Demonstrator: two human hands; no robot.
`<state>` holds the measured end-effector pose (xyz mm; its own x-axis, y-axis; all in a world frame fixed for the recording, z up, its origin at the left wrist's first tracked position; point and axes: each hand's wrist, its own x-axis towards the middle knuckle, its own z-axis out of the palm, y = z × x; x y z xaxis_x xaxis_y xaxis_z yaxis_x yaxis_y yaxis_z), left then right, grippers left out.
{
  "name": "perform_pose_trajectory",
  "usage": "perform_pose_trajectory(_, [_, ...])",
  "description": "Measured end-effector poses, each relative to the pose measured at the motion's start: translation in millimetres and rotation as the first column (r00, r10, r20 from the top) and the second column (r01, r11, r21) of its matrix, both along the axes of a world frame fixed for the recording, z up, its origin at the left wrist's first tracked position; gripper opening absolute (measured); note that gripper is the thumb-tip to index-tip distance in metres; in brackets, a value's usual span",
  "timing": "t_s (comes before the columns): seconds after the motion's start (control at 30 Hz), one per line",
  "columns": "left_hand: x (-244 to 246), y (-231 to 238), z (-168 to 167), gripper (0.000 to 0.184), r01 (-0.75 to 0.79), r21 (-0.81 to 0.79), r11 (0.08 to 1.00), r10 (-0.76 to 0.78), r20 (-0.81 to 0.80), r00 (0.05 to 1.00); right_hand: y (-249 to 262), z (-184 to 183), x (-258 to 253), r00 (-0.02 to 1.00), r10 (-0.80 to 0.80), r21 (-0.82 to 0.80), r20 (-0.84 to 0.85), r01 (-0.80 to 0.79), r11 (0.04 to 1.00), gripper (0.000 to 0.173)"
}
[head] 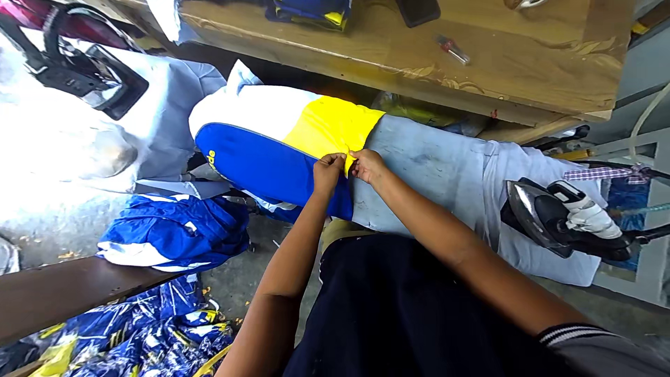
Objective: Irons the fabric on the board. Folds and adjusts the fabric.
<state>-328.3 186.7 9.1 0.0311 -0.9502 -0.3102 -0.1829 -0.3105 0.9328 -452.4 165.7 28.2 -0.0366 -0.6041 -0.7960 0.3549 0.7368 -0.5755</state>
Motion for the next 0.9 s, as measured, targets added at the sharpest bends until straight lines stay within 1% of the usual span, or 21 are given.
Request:
perform_pose_trajectory(0.03, [3,-3,4,0.020,0.044,0.032,0.999,-0.045,0.029,0.999,1,-1,-1,0.999,0.026,-0.029,-0.039,-0.027,0.999,0.017])
perform_pose_trajectory(0.07, [6,-7,9,0.020,0.103,0.028,0.994,-0.106,0.124,0.987,2,-2,-1,0.993,0.062,-0.067,-0.097,-0.069,0.995,0.020])
perform_pose_trajectory(0.13, [7,-10,25,0.024,0.222,-0.015,0.975,-0.201,0.363,0.910,4,2,-1,0.959,0.149,-0.148,-0.243,-0.188,0.971,0.024])
perform_pose_trajectory(0.17, [5,-11,32,0.025,0.270,-0.032,0.962,-0.228,0.449,0.864,5,5,0,0.941,0.170,-0.172,-0.292,-0.227,0.959,0.026])
perform_pose_trajectory(0.2, [2,-12,35,0.025,0.297,-0.027,0.954,-0.245,0.498,0.832,6,7,0,0.932,0.175,-0.189,-0.317,-0.243,0.951,0.027])
perform_pose_trajectory(0.23, [1,-15,36,0.026,0.298,0.010,0.955,-0.264,0.494,0.828,6,7,1,0.928,0.170,-0.206,-0.331,-0.247,0.947,0.027])
perform_pose_trajectory(0.27, [0,-19,35,0.028,0.281,0.075,0.957,-0.285,0.431,0.856,7,7,1,0.932,0.158,-0.228,-0.327,-0.240,0.944,0.026])
perform_pose_trajectory(0.3, [1,-23,32,0.029,0.251,0.147,0.957,-0.285,0.311,0.907,7,5,0,0.937,0.145,-0.254,-0.317,-0.231,0.939,0.026])
perform_pose_trajectory(0.33, [1,-27,30,0.030,0.209,0.221,0.953,-0.248,0.167,0.954,7,3,0,0.941,0.139,-0.274,-0.308,-0.227,0.934,0.026])
perform_pose_trajectory(0.37, [1,-30,30,0.029,0.161,0.296,0.941,-0.183,0.047,0.982,8,1,-1,0.943,0.138,-0.292,-0.302,-0.230,0.928,0.026])
perform_pose_trajectory(0.4, [2,-33,31,0.027,0.119,0.373,0.920,-0.114,-0.035,0.993,9,0,-2,0.943,0.145,-0.312,-0.299,-0.241,0.919,0.026])
perform_pose_trajectory(0.43, [3,-36,30,0.024,0.085,0.429,0.899,-0.059,-0.074,0.996,8,-2,-3,0.938,0.165,-0.331,-0.306,-0.267,0.905,0.026])
perform_pose_trajectory(0.47, [5,-39,28,0.021,0.075,0.471,0.879,-0.034,-0.094,0.995,8,-3,-5,0.928,0.195,-0.347,-0.317,-0.305,0.887,0.026])
perform_pose_trajectory(0.53, [10,-41,28,0.020,0.071,0.507,0.859,-0.018,-0.109,0.994,7,-7,-11,0.912,0.265,-0.373,-0.313,-0.375,0.849,0.026])
perform_pose_trajectory(0.6, [15,-38,31,0.020,0.068,0.492,0.868,-0.011,-0.119,0.993,7,-9,-18,0.914,0.321,-0.394,-0.249,-0.398,0.828,0.025])
perform_pose_trajectory(0.63, [16,-36,32,0.020,0.076,0.476,0.876,-0.015,-0.130,0.991,8,-10,-20,0.919,0.324,-0.395,-0.225,-0.390,0.832,0.024])
perform_pose_trajectory(0.73, [18,-27,35,0.021,0.132,0.432,0.892,-0.065,-0.166,0.984,8,-17,-22,0.946,0.256,-0.359,-0.197,-0.313,0.879,0.026])
perform_pose_trajectory(0.8, [19,-20,37,0.023,0.156,0.404,0.902,-0.099,-0.158,0.982,8,-21,-20,0.964,0.199,-0.345,-0.177,-0.250,0.905,0.027])
perform_pose_trajectory(0.9, [22,-8,34,0.023,0.136,0.344,0.929,-0.103,-0.111,0.988,7,-27,-19,0.979,0.139,-0.350,-0.152,-0.185,0.918,0.023])
